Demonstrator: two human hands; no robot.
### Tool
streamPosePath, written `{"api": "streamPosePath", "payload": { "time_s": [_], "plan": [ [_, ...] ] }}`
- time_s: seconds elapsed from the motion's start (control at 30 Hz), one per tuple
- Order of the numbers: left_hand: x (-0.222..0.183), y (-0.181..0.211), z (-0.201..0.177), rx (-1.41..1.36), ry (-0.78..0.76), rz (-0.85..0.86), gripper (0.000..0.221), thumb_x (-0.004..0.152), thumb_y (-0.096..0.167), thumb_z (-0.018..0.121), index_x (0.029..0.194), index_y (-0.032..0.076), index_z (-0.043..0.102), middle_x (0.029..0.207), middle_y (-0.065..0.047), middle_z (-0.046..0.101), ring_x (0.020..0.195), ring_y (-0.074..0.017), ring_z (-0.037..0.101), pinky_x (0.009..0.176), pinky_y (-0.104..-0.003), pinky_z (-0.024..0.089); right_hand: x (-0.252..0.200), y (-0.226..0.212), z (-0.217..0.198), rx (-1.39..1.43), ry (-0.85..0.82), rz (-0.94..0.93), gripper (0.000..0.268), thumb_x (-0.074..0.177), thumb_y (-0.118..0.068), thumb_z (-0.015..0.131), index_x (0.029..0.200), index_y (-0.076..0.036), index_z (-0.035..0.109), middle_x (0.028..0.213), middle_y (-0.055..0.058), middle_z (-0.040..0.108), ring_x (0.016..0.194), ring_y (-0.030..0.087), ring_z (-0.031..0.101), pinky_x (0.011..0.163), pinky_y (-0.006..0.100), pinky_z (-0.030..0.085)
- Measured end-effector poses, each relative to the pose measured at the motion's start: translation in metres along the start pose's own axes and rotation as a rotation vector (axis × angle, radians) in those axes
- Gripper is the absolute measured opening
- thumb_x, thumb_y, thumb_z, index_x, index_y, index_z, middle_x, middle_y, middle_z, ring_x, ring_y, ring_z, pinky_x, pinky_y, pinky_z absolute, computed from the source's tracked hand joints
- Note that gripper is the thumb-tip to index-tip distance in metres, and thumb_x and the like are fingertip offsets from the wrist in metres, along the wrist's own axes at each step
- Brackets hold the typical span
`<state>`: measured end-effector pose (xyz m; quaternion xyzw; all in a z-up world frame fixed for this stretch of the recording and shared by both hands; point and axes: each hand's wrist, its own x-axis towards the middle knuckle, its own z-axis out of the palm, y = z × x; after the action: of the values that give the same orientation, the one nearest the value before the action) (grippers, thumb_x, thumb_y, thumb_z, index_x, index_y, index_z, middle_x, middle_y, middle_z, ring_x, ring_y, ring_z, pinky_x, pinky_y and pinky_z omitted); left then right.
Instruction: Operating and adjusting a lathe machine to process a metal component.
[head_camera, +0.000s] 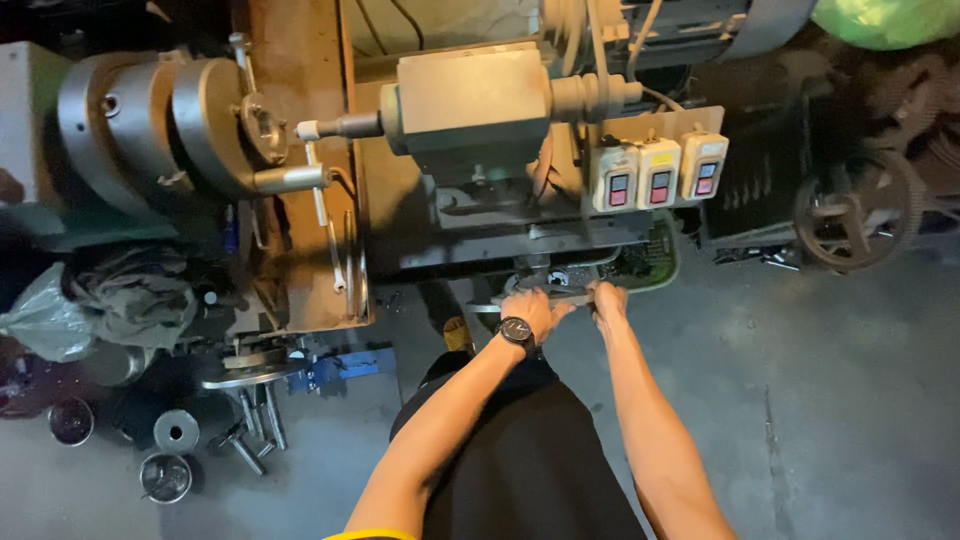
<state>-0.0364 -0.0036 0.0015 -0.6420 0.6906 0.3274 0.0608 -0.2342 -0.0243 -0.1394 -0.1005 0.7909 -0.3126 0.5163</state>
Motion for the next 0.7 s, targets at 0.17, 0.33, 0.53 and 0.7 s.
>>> {"api": "streamPosePath", "payload": {
  "time_s": [0.17,0.33,0.53,0.7],
  "plan": [
    [-0.002,0.005,-0.004,0.002,0.019,0.003,0.082,0.09,0.076,0.052,0.101,-0.003,0.072,0.094,-0.022,0.075,0.089,-0.0345,0.074,0.079,-0.044,0.058,-0.011,-0.01,-0.001,0.021,-0.012,0.032,0.018,0.082,-0.014,0.069,0.08,0.003,0.063,0.068,0.011,0.056,0.046,0.018,0.043,0.037,0.036,0.024],
    [-0.001,0.008,-0.005,0.018,0.05,0.023,0.08,0.091,0.074,0.053,0.099,-0.003,0.072,0.093,-0.022,0.075,0.089,-0.0348,0.074,0.079,-0.043,0.058,0.052,0.035,-0.002,0.119,-0.041,0.01,0.015,0.082,-0.011,0.069,0.08,0.004,0.066,0.072,0.013,0.061,0.052,0.019,0.05,0.039,0.036,0.029],
    [-0.002,0.012,-0.012,0.063,0.022,0.032,0.08,0.092,0.074,0.051,0.1,-0.003,0.071,0.093,-0.021,0.075,0.088,-0.0329,0.075,0.079,-0.042,0.057,0.05,0.033,-0.005,0.161,-0.085,-0.035,0.013,0.084,-0.007,0.07,0.083,0.006,0.067,0.075,0.012,0.061,0.054,0.017,0.05,0.04,0.034,0.032],
    [0.001,0.014,-0.009,0.07,0.019,0.047,0.078,0.093,0.073,0.051,0.099,-0.003,0.072,0.094,-0.019,0.076,0.089,-0.031,0.074,0.08,-0.04,0.057,0.043,0.023,-0.006,0.119,-0.069,0.061,0.014,0.086,-0.008,0.068,0.088,0.005,0.064,0.075,0.011,0.057,0.046,0.017,0.042,0.033,0.034,0.021]
  ]
}}
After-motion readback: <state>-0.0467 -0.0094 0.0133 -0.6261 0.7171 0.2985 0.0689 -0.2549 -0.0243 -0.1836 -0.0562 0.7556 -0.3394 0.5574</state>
